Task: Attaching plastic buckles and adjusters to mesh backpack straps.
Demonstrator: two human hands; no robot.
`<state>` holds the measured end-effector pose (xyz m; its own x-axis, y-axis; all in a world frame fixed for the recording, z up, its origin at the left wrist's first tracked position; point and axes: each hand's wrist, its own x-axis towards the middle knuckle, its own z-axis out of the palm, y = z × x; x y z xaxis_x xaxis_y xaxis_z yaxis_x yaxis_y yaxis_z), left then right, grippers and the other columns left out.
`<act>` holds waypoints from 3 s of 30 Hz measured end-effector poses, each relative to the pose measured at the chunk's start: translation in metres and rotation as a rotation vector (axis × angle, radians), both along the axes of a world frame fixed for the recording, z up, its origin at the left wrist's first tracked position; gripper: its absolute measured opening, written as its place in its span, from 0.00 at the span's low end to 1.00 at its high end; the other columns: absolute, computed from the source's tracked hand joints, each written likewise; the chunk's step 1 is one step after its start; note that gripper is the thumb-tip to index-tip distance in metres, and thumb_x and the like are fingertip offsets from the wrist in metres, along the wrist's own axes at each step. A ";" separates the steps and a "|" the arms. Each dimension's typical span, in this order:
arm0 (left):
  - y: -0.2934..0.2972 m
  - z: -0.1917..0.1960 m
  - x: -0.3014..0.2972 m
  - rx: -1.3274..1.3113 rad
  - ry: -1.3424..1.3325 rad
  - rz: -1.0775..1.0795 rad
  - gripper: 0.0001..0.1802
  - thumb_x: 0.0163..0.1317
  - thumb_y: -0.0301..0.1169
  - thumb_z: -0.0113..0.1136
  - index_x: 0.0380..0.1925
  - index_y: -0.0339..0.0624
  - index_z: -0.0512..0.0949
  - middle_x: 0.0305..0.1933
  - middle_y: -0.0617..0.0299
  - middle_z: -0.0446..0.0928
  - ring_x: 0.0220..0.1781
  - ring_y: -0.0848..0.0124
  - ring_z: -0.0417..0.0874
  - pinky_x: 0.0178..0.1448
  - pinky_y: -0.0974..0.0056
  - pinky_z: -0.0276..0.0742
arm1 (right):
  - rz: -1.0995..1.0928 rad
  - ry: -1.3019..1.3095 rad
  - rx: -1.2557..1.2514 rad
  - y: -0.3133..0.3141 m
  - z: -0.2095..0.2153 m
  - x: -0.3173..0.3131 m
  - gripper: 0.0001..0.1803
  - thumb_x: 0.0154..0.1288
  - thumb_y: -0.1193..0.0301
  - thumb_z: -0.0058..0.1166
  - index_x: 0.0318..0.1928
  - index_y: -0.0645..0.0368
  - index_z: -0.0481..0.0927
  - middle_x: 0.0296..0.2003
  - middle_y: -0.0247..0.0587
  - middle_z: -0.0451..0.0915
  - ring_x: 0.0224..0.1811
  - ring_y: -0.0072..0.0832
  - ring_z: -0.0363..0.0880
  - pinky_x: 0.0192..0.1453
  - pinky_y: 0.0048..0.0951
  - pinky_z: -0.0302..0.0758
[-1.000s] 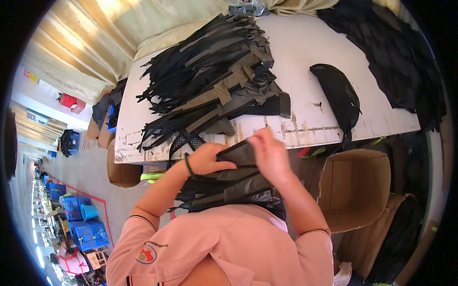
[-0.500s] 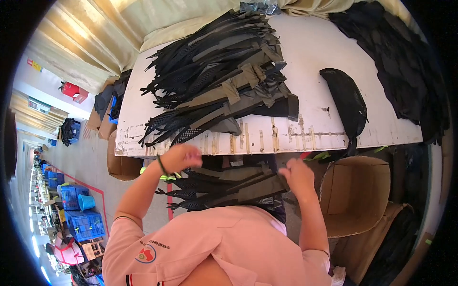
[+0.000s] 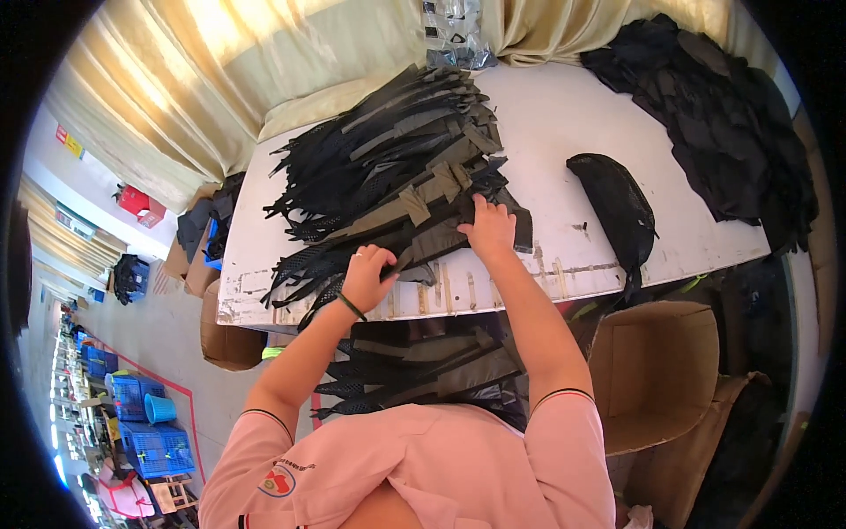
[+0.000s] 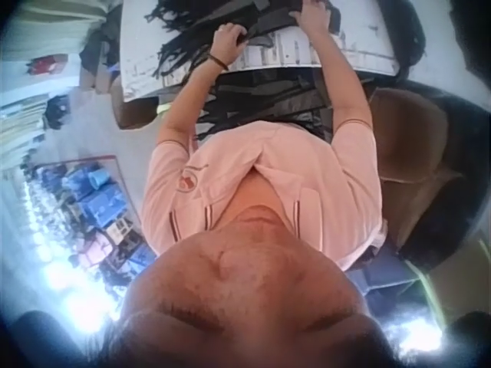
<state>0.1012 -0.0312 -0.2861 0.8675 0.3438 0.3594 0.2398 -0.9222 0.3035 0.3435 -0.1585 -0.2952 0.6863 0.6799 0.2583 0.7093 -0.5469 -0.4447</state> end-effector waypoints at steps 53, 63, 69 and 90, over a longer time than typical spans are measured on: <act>-0.065 0.050 0.030 -1.387 -0.149 -0.315 0.09 0.62 0.20 0.54 0.41 0.35 0.80 0.39 0.65 0.78 0.43 0.78 0.76 0.51 0.71 0.71 | 0.492 2.001 0.802 -0.116 0.040 -0.110 0.11 0.65 0.71 0.56 0.46 0.61 0.74 0.37 0.35 0.78 0.36 0.23 0.77 0.45 0.31 0.76; -0.064 0.043 0.015 -1.426 0.168 -0.036 0.12 0.63 0.32 0.61 0.42 0.36 0.79 0.41 0.64 0.80 0.44 0.77 0.77 0.52 0.69 0.73 | 0.009 0.716 0.531 -0.133 0.045 -0.059 0.09 0.68 0.75 0.47 0.48 0.59 0.70 0.25 0.30 0.71 0.24 0.16 0.70 0.28 0.18 0.69; -0.080 0.044 0.024 -1.385 0.061 -0.250 0.16 0.63 0.36 0.62 0.46 0.37 0.78 0.36 0.66 0.80 0.38 0.78 0.77 0.42 0.70 0.74 | 0.346 1.356 0.288 -0.130 0.050 -0.090 0.09 0.64 0.68 0.57 0.41 0.59 0.74 0.26 0.29 0.74 0.27 0.15 0.71 0.29 0.20 0.70; -0.014 0.015 -0.016 -0.047 -0.077 -0.199 0.10 0.56 0.31 0.64 0.37 0.43 0.78 0.36 0.52 0.78 0.40 0.54 0.79 0.42 0.57 0.74 | 0.335 0.804 -0.791 -0.215 0.002 -0.055 0.15 0.57 0.64 0.62 0.29 0.65 0.76 0.27 0.46 0.82 0.29 0.35 0.82 0.34 0.34 0.78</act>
<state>0.0849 -0.0454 -0.2709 0.8907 0.1862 0.4148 0.0286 -0.9334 0.3576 0.2884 -0.3735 -0.2931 0.2162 0.6344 -0.7421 0.5404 -0.7108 -0.4502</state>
